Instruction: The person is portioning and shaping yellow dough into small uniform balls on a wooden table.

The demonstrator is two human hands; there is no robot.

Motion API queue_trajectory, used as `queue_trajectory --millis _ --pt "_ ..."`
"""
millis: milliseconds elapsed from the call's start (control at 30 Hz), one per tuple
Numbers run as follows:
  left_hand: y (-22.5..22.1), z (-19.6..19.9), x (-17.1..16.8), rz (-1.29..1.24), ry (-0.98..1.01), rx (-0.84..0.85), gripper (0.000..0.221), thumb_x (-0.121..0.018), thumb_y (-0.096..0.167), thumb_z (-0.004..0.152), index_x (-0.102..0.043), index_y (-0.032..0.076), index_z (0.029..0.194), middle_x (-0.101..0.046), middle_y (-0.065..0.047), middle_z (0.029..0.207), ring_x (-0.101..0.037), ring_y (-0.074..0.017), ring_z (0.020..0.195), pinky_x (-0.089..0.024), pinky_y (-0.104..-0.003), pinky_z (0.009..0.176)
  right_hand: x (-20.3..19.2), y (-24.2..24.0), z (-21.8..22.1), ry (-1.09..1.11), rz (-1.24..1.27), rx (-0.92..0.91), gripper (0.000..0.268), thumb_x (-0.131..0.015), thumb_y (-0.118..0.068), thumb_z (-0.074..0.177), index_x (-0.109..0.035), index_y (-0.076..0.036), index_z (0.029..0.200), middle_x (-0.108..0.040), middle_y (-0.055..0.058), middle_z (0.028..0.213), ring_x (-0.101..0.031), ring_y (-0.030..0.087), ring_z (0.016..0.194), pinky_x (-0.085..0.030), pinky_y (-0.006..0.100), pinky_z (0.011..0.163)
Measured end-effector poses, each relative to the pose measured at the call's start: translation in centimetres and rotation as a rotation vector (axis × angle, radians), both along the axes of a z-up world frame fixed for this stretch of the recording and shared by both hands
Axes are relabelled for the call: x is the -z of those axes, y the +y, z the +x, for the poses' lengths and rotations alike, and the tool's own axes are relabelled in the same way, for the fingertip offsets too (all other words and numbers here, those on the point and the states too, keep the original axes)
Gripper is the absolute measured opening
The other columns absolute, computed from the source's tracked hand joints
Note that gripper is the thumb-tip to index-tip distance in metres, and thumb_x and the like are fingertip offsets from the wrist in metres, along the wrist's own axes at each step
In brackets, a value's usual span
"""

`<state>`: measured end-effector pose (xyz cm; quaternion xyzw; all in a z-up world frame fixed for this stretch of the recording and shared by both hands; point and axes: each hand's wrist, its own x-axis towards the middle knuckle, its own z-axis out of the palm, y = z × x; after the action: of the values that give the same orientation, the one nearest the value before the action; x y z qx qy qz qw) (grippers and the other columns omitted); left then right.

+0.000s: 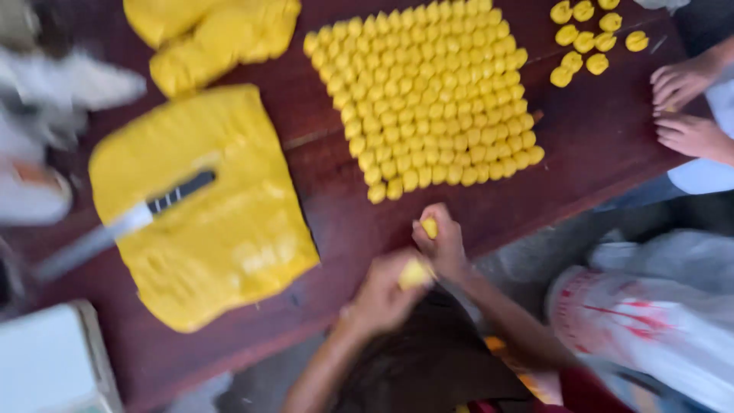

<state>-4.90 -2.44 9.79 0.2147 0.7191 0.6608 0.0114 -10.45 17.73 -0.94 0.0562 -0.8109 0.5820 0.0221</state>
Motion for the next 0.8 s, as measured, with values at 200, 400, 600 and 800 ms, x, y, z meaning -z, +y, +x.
queue_trajectory --millis 200,400,600,800 --pt "1.9 -4.2 1.0 0.158 -0.268 -0.33 0.012 -0.061 0.011 0.1 -0.068 0.003 0.105 -0.068 -0.005 0.096 -0.064 -0.0174 0.087 -0.054 -0.032 0.079 0.6 7.3 -11.1 0.093 0.112 -0.007 0.01 -0.071 -0.011 0.101 -0.063 -0.005 0.102 -0.062 0.001 0.086 -0.058 0.011 0.083 -0.051 0.028 0.075" --pt "1.7 -5.8 8.1 0.137 -0.808 -0.62 0.016 -0.063 0.012 0.095 -0.07 0.005 0.107 -0.06 0.002 0.069 -0.055 -0.0058 0.058 -0.045 -0.023 0.049 1.8 16.3 -36.2 0.368 0.023 0.01 0.027 -0.062 0.004 0.103 -0.062 -0.004 0.129 -0.065 0.0 0.108 -0.062 0.009 0.099 -0.054 0.026 0.089" --pt "0.6 -4.2 10.6 0.199 -0.853 -0.833 0.017 -0.061 0.013 0.097 -0.068 0.001 0.106 -0.061 -0.001 0.07 -0.056 -0.0088 0.057 -0.045 -0.024 0.051 5.5 18.8 -49.0 0.229 0.383 0.014 0.018 -0.077 -0.01 0.107 -0.073 -0.004 0.124 -0.074 0.006 0.102 -0.069 0.014 0.09 -0.056 0.029 0.082" --pt "1.3 -6.0 8.1 0.191 -0.839 -0.919 0.017 -0.061 0.014 0.099 -0.068 -0.001 0.104 -0.058 -0.004 0.067 -0.053 -0.0105 0.056 -0.043 -0.027 0.049 3.9 17.5 -48.8 0.361 0.828 -0.023 0.021 -0.08 -0.016 0.107 -0.078 -0.007 0.126 -0.069 0.01 0.108 -0.068 0.027 0.095 -0.051 0.045 0.086"
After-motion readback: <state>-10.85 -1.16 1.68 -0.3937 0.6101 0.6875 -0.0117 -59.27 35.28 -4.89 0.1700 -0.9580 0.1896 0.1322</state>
